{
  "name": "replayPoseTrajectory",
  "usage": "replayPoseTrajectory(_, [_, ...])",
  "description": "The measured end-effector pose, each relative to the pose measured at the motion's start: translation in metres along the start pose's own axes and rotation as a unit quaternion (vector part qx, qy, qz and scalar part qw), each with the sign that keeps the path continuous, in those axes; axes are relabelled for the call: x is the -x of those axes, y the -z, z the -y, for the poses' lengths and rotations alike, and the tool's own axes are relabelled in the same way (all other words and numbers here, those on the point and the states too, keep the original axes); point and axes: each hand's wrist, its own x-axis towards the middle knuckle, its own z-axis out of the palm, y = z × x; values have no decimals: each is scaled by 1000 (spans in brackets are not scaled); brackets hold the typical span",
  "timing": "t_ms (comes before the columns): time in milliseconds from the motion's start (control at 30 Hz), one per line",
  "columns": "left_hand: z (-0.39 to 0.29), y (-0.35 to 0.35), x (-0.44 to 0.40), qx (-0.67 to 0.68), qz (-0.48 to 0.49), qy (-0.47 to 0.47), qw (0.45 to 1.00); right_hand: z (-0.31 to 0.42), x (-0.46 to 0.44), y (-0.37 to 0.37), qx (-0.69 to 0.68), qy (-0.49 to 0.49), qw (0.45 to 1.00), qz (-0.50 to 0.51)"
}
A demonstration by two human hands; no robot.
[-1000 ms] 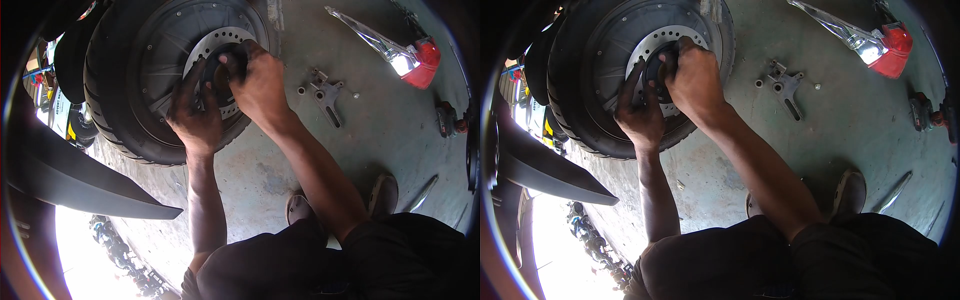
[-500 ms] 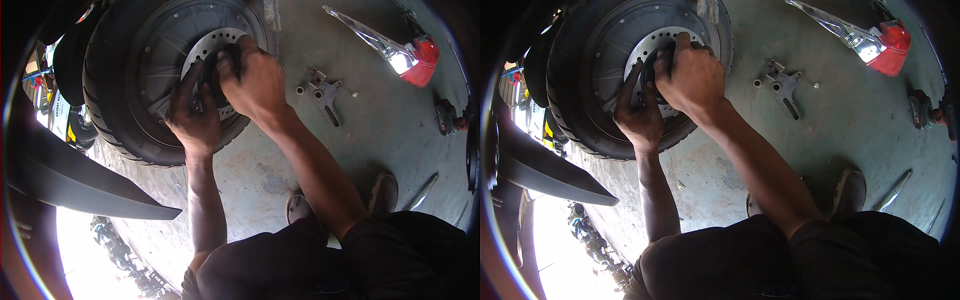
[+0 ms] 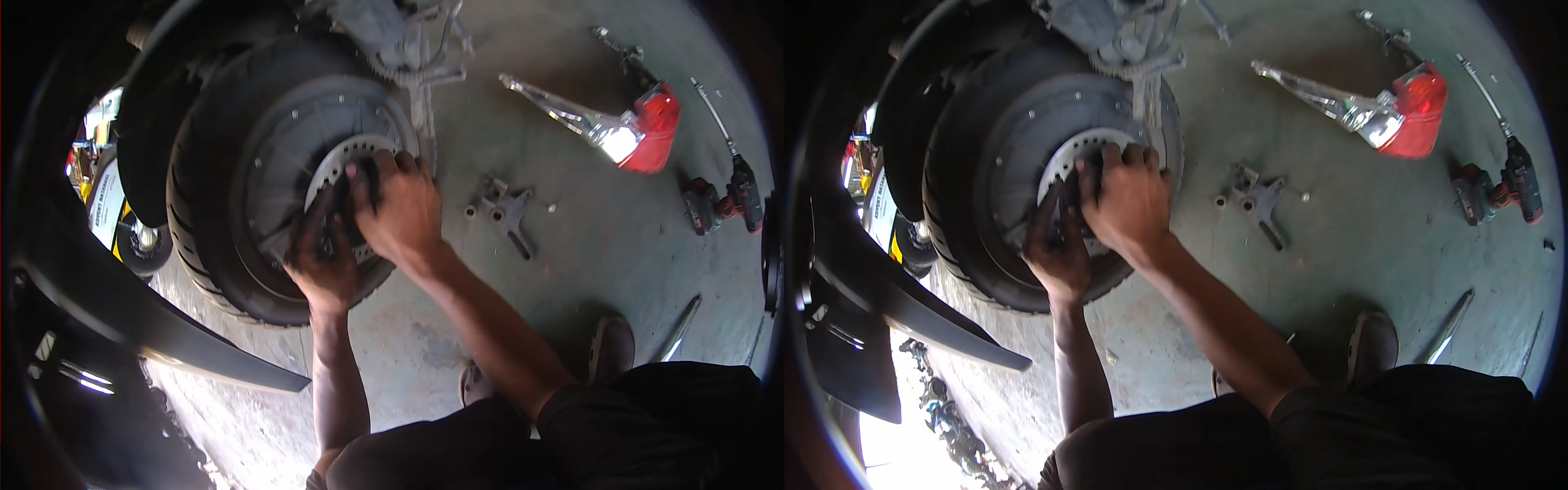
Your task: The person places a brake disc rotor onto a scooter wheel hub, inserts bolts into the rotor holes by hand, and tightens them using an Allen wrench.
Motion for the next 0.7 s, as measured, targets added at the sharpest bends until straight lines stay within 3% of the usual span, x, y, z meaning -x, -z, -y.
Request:
replayPoseTrajectory(100, [-1,0,0,1,-2,9,1000,2,2,5,-10,-6,1000,-7])
replayPoseTrajectory(167, [-5,1,1,-1,14,49,999,0,2,0,-6,-23,997,72])
replayPoseTrajectory(300, [-10,3,-1,3,24,61,998,8,1,8,-3,-18,1000,-16])
replayPoseTrajectory(367, [-13,4,-2,3,24,58,998,3,1,5,-29,-10,998,47])
replayPoseTrajectory(467, [-21,7,-5,4,27,61,998,11,-1,10,14,-69,995,75])
replayPoseTrajectory(533, [-23,6,-8,9,29,66,997,9,-3,14,19,-50,996,66])
replayPoseTrajectory(633, [-19,5,-5,-22,29,66,997,8,-7,10,-51,-134,977,156])
replayPoseTrajectory(700, [-11,3,0,-4,34,79,996,11,-2,13,-21,-111,988,105])
